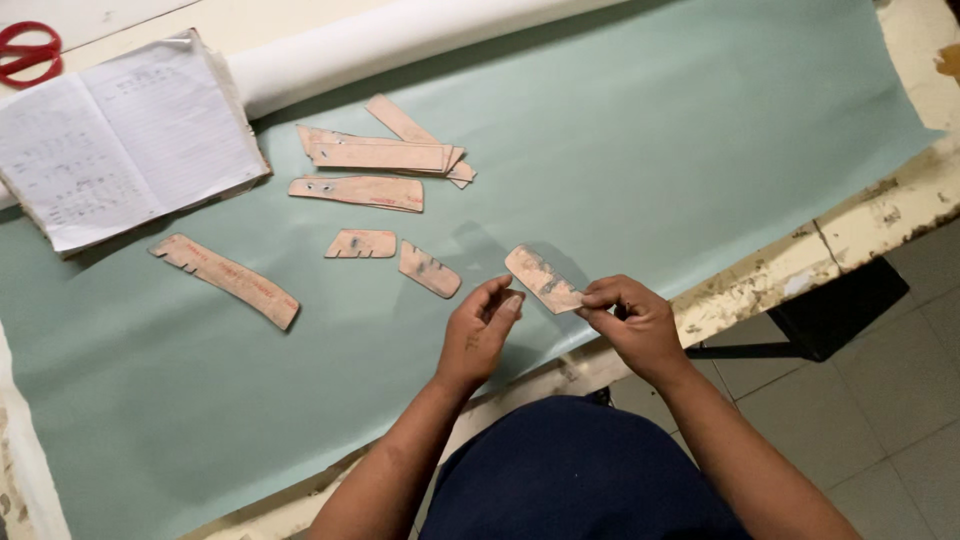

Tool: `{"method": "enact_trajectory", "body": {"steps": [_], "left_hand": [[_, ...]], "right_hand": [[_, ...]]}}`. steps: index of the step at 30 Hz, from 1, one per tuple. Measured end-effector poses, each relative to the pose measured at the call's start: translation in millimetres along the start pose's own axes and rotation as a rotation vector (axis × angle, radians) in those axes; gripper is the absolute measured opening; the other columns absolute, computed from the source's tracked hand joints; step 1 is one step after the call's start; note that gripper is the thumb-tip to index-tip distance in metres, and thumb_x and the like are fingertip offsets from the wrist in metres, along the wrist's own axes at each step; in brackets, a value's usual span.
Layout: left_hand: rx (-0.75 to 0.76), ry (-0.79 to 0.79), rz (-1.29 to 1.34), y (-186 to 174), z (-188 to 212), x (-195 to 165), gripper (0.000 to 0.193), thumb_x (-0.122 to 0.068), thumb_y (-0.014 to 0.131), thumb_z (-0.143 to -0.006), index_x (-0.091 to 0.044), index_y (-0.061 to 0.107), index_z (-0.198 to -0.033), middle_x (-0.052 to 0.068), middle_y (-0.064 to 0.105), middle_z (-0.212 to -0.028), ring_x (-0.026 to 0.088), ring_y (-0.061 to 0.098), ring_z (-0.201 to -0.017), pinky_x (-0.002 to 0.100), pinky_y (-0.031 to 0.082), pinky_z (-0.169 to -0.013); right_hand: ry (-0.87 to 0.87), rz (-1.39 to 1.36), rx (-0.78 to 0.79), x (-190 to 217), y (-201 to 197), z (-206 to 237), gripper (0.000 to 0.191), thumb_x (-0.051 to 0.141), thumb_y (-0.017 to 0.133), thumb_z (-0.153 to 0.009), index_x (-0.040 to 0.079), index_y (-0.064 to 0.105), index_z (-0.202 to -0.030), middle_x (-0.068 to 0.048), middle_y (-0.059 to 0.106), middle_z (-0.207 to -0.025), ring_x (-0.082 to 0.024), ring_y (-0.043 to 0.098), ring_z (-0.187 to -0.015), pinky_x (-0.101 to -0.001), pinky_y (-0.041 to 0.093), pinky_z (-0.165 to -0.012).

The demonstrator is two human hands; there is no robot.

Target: The person marks a large sheet of light blue fabric on a table using a pencil and several wooden pattern pieces. They align each pattern piece, trace its outline, and reposition the pieces to mark multiple sections of the fabric.

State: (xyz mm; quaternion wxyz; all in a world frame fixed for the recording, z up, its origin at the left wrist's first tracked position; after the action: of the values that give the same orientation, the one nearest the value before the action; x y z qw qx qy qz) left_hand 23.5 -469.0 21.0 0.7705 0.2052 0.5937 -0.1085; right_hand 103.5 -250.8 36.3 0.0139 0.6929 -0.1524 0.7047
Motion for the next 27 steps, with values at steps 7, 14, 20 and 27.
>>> {"method": "enact_trajectory", "body": {"steps": [7, 14, 20, 27], "left_hand": [[0.084, -0.022, 0.064, 90.0, -11.3, 18.6, 0.029, -0.016, 0.063, -0.1, 0.004, 0.066, -0.121, 0.009, 0.074, -0.105, 0.014, 0.07, -0.091, 0.029, 0.055, -0.082], [-0.036, 0.469, -0.5, 215.9, -15.7, 23.2, 0.019, -0.004, 0.068, -0.095, -0.006, 0.074, -0.112, 0.01, 0.071, -0.112, 0.022, 0.07, -0.097, 0.032, 0.058, -0.081], [0.091, 0.623, -0.738, 322.2, -27.9, 43.4, 0.021, -0.004, 0.071, -0.091, -0.01, 0.076, -0.111, 0.01, 0.068, -0.122, 0.025, 0.074, -0.1, 0.033, 0.059, -0.084], [0.021, 0.658, -1.074, 356.9, -59.7, 63.4, 0.055, -0.013, 0.073, -0.083, -0.008, 0.059, -0.136, 0.017, 0.056, -0.142, 0.037, 0.053, -0.133, 0.05, 0.041, -0.11]], "right_hand": [[-0.101, 0.05, 0.027, -6.5, -76.8, 22.0, 0.012, -0.003, 0.071, -0.088, 0.005, 0.072, -0.096, -0.007, 0.073, -0.107, -0.012, 0.07, -0.095, -0.0258, 0.057, -0.079], [0.247, 0.052, 0.099, -33.6, -203.3, 32.8, 0.021, 0.018, 0.066, -0.095, 0.004, 0.073, -0.109, -0.004, 0.074, -0.096, -0.011, 0.068, -0.077, -0.0252, 0.058, -0.07], [0.543, -0.01, 0.249, -63.6, -290.9, 38.0, 0.031, 0.026, 0.07, -0.092, 0.002, 0.073, -0.112, -0.005, 0.072, -0.086, -0.011, 0.066, -0.067, -0.028, 0.055, -0.065], [0.473, -0.055, 0.079, -95.3, -353.3, -1.6, 0.026, 0.02, 0.07, -0.092, 0.0, 0.072, -0.109, -0.003, 0.073, -0.087, -0.01, 0.064, -0.068, -0.0268, 0.055, -0.066]]}}
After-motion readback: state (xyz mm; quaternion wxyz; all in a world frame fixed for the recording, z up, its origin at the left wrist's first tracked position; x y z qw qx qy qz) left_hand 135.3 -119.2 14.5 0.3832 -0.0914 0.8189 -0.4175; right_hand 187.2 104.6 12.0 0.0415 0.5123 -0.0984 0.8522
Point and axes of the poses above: each hand's wrist, its own z-axis away from the middle knuckle, its own y-axis out of the palm, x = y × z, the point moved 2 cm from there along -z, towards the middle knuckle
